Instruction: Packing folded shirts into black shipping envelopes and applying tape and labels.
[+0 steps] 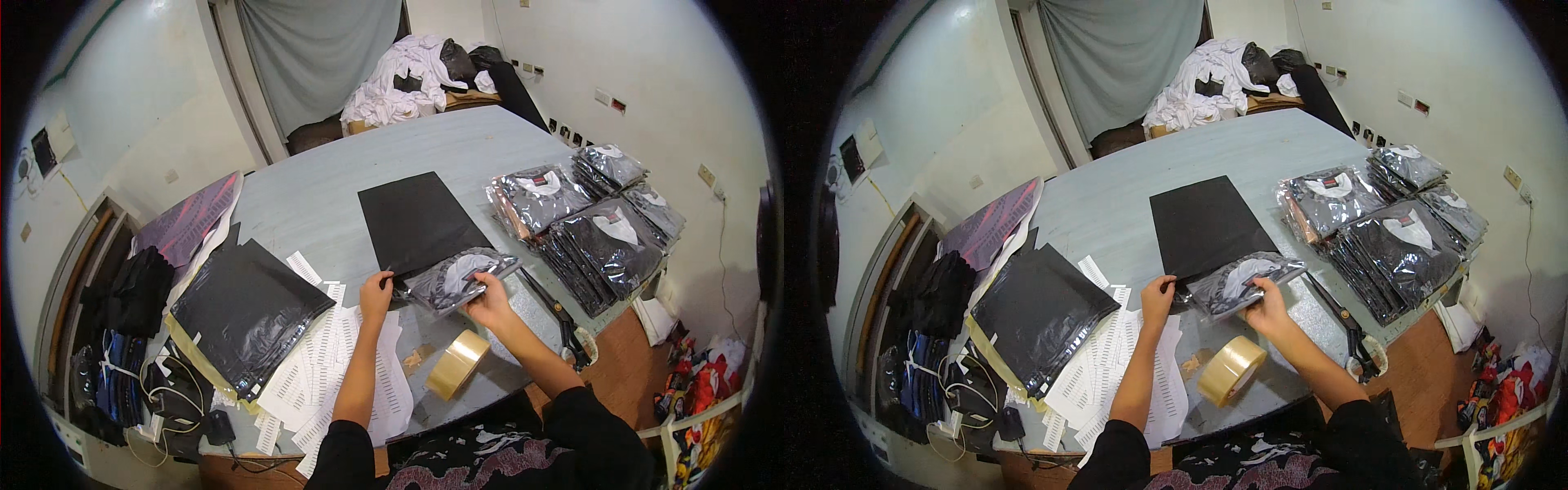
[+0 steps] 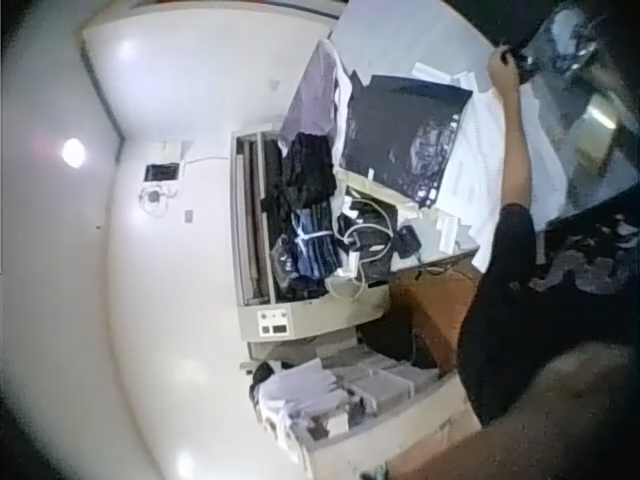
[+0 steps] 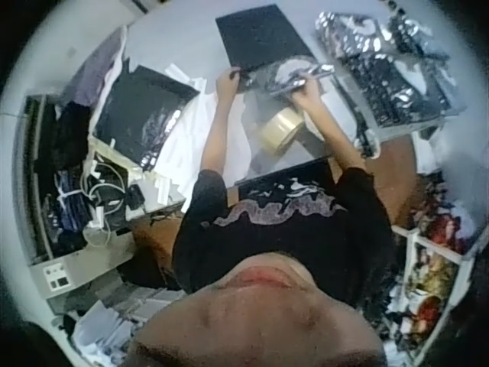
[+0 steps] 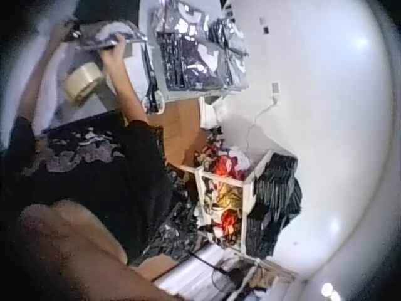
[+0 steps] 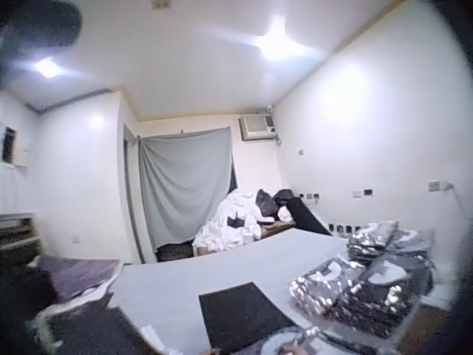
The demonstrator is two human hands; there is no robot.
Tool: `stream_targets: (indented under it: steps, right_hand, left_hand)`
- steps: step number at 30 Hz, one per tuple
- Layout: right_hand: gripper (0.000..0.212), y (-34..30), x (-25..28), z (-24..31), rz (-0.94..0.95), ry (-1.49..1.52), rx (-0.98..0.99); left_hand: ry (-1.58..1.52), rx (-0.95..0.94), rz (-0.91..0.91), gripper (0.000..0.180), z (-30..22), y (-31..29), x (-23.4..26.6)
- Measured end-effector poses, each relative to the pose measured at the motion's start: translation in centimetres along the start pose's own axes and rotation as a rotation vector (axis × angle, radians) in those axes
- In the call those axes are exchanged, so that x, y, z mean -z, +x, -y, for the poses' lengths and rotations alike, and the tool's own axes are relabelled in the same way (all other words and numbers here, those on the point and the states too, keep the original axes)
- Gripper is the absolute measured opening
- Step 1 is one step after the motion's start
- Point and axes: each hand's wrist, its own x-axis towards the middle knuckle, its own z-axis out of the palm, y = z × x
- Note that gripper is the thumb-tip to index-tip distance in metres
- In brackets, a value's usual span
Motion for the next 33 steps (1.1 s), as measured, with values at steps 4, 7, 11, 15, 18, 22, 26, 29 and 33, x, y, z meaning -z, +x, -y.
stream_targets:
  steps: [4, 7, 11, 15, 18, 22, 26, 29, 33]
  right_hand:
    - [0.035, -0.2, 0.8, 1.2, -0.016, -0.164, -0.132]
    - [0.047, -0.6, 0.9, 1.8, 0.080, -0.038, -0.207]
    - [0.045, -0.5, 0.0, 0.9, 0.045, 0.080, -0.130]
    - [0.040, -0.6, -1.2, -0.9, 0.048, 0.133, -0.139]
    - [0.039, -1.6, 0.3, 2.6, 0.098, 0.137, -0.073]
    - [0.037, -0.3, -1.6, 1.2, 0.131, 0.175, -0.136]
    - [0.037, 1.6, -2.8, 0.0, 0.154, 0.181, -0.174]
    - [0.037, 1.3, -2.4, 1.3, 0.168, 0.212, -0.102]
    - [0.036, 1.5, -2.7, -0.3, 0.152, 0.241, -0.113]
  left_hand:
    - [-0.161, 0.187, 0.022, 0.018, 0.0, 0.4, 0.9]
    - [0.012, 0.003, 0.035, 0.022, 0.4, 0.7, 1.5]
    - [-0.104, -0.056, 0.043, 0.025, 1.3, 0.9, 2.1]
    - [0.208, -0.058, 0.337, 0.027, 0.8, 1.7, 6.2]
    - [0.239, 0.141, 0.872, 0.027, -5.0, 4.3, 5.2]
    - [0.034, 0.429, 1.160, 0.030, -7.9, 0.6, 9.9]
    - [0.415, 0.076, 1.307, 0.035, -7.9, -2.2, 10.5]
    - [0.342, -0.038, 1.314, 0.044, -10.2, -2.4, 7.3]
    - [0.057, -0.110, 1.016, 0.047, -7.6, -3.4, 1.4]
